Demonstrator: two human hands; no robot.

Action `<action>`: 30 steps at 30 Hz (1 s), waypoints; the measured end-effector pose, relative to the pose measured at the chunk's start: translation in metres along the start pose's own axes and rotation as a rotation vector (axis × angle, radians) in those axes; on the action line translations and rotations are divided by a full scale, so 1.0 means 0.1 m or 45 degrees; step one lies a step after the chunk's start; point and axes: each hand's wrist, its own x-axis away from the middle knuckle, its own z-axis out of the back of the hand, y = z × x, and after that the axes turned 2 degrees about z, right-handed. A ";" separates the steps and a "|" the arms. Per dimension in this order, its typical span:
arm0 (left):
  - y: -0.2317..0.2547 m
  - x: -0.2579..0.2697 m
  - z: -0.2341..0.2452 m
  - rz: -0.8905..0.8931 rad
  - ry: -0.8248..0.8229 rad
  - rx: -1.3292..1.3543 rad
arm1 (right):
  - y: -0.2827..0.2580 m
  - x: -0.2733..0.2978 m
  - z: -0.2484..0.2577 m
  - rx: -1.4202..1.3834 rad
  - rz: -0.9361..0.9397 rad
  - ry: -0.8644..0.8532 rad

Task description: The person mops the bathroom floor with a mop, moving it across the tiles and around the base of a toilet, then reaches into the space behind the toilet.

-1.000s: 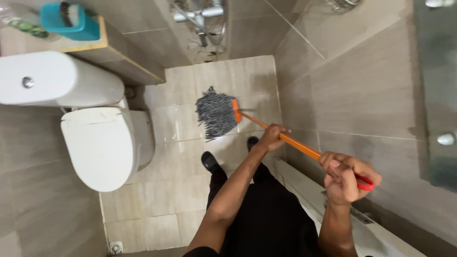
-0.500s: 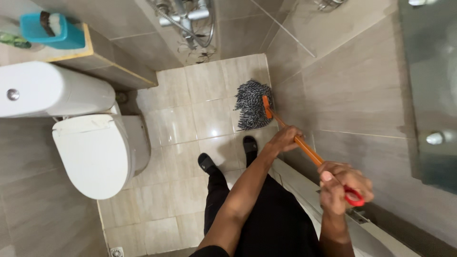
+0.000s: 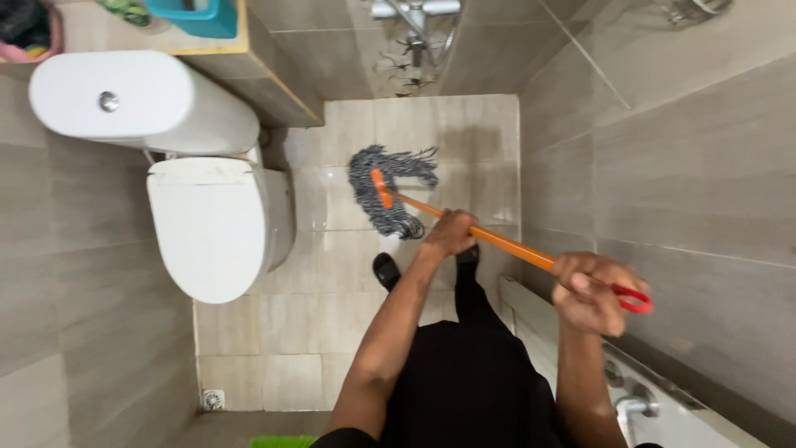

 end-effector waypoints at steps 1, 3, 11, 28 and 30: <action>-0.16 0.14 0.11 0.055 0.008 -0.023 | 0.15 0.08 -0.07 -0.024 -0.024 0.015; -0.51 0.45 0.28 0.236 0.030 -0.019 | 0.42 0.26 -0.27 -0.066 -0.113 0.013; -1.17 1.08 0.34 0.513 0.209 -0.021 | 0.74 0.71 -0.74 -0.025 -0.380 -0.095; 0.74 -0.39 -1.18 -0.108 0.122 0.323 | -0.96 0.14 0.45 0.366 -0.006 0.021; 0.93 -0.63 -1.45 -0.236 0.099 0.424 | -1.10 0.08 0.58 0.362 0.062 0.104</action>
